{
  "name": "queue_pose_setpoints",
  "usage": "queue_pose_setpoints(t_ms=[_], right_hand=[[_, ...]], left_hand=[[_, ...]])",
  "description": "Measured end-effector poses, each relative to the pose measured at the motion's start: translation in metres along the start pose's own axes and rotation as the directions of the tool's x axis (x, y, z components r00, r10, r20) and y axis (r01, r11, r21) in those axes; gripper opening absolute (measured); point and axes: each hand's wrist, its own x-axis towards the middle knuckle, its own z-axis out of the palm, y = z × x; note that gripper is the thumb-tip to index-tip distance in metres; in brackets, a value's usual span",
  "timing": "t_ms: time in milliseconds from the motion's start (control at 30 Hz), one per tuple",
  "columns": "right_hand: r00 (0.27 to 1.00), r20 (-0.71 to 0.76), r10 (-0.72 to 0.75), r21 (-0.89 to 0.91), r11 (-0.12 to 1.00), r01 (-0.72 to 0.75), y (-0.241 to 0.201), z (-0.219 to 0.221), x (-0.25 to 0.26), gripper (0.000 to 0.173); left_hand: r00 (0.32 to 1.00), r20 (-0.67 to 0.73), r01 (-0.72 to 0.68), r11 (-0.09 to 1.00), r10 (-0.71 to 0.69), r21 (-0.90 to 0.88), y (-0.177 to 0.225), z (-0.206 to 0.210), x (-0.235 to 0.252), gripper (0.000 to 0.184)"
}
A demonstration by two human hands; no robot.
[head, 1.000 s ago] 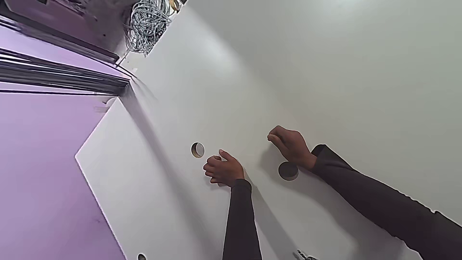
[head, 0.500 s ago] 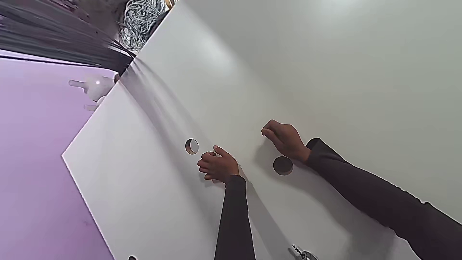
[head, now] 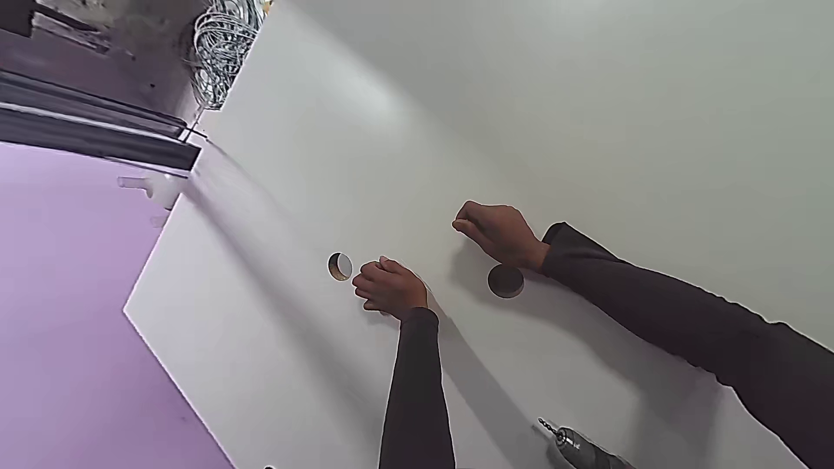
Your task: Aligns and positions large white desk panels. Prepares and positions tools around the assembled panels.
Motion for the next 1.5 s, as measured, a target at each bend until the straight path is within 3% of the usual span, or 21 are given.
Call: queue_pose_setpoints(t_ms=[800, 1300, 1500], right_hand=[[0.999, 0.051, -0.008, -0.093, 0.996, 0.013, -0.0012, 0.0001, 0.0031, 0.032], [0.997, 0.074, 0.000, -0.088, 0.996, 0.006, -0.0030, -0.0007, 0.0036, 0.032], [0.996, 0.094, 0.002, -0.082, 0.997, 0.005, -0.0047, -0.0018, 0.0050, 0.033]], left_hand=[[1.000, 0.018, 0.025, 0.999, -0.024, -0.021, 0.0008, -0.0019, 0.0005, 0.036], [1.000, 0.030, 0.007, 0.997, -0.005, -0.075, -0.0013, -0.0030, -0.0003, 0.062], [0.999, 0.033, 0.019, 0.999, -0.017, -0.049, 0.0001, -0.0040, -0.0001, 0.043]])
